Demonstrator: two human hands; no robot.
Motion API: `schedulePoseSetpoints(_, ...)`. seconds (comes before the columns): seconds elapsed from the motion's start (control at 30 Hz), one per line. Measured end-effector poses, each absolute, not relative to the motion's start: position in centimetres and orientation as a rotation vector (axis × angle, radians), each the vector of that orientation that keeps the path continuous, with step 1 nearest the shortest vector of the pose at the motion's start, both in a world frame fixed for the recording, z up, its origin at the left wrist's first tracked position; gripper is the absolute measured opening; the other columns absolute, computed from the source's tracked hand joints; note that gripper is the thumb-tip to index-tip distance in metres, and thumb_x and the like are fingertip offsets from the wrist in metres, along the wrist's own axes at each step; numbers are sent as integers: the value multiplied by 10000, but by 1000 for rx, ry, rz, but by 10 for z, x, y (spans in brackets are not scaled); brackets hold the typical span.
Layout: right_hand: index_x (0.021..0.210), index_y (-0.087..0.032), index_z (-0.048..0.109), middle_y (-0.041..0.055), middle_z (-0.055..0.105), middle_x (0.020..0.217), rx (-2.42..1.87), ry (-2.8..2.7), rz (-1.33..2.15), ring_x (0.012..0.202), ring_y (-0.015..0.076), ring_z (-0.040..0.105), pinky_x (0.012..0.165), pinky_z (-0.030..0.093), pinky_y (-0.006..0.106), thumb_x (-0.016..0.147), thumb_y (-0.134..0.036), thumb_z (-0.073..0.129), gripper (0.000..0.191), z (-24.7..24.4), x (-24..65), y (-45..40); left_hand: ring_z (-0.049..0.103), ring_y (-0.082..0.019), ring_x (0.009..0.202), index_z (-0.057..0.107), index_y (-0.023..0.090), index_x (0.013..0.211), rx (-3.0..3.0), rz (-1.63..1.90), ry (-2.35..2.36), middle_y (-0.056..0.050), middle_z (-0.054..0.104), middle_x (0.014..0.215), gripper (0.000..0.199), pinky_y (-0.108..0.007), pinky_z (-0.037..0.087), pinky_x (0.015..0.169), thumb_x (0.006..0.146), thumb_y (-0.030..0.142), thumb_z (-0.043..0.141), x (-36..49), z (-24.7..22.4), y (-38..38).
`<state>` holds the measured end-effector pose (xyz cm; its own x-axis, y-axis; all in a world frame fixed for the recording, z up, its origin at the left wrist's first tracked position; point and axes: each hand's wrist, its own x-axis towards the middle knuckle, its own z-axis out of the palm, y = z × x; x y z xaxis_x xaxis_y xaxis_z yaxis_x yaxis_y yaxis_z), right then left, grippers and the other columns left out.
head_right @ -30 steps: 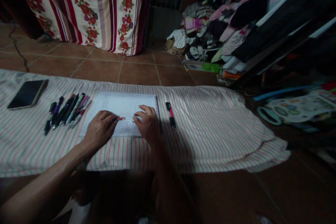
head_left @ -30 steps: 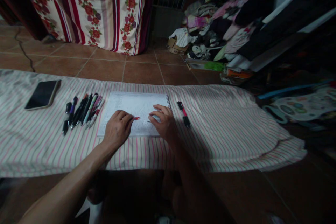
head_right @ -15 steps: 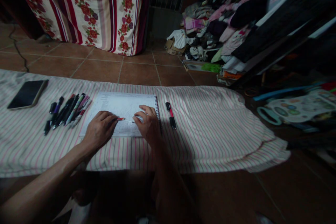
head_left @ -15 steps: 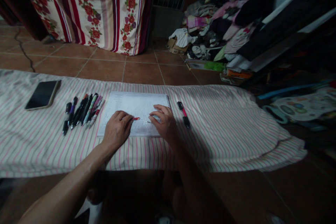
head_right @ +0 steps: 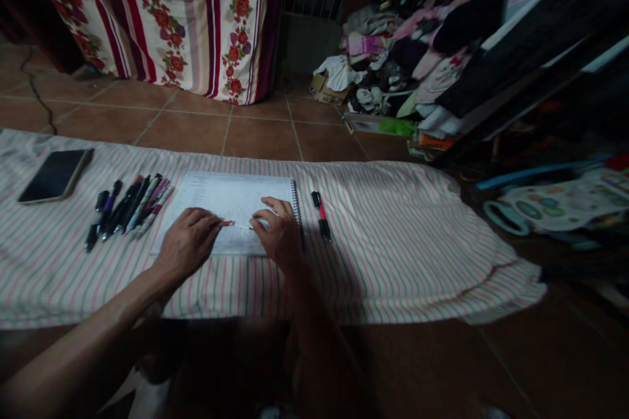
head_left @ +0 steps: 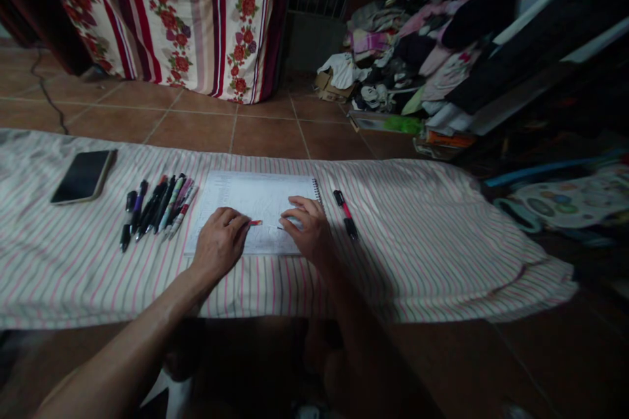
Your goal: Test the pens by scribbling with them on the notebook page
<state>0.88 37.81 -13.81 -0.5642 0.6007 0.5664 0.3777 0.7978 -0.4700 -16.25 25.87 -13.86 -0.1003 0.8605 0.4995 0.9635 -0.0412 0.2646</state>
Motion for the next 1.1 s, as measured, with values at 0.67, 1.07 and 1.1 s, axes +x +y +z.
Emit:
schedulePoseSetpoints(0.67,765,-205,686,94,601,1118,-697,-2290,349,1040,242,531,905,467,418,781,-264,652,71,-134,11,375,542,-226,860,641,159,936,-1983,-872,-2028,-95,631,856,195,-382,488,760,892,249,474,-162,-136,253)
schedulePoseSetpoints(1.07,796,-210,694,87,622,1087,-739,-2203,314,988,228,545,874,486,410,827,-280,574,143,-134,12,377,561,-202,898,602,185,972,-1941,-1210,-1976,-80,635,922,205,-371,472,803,921,241,411,-166,-123,248)
schedulePoseSetpoints(1.1,798,-211,693,86,623,1084,-739,-2202,310,986,228,545,875,485,410,828,-281,572,143,-133,12,377,560,-199,908,588,192,980,-1929,-1248,-1954,-74,630,928,201,-371,468,813,923,230,399,-166,-121,247)
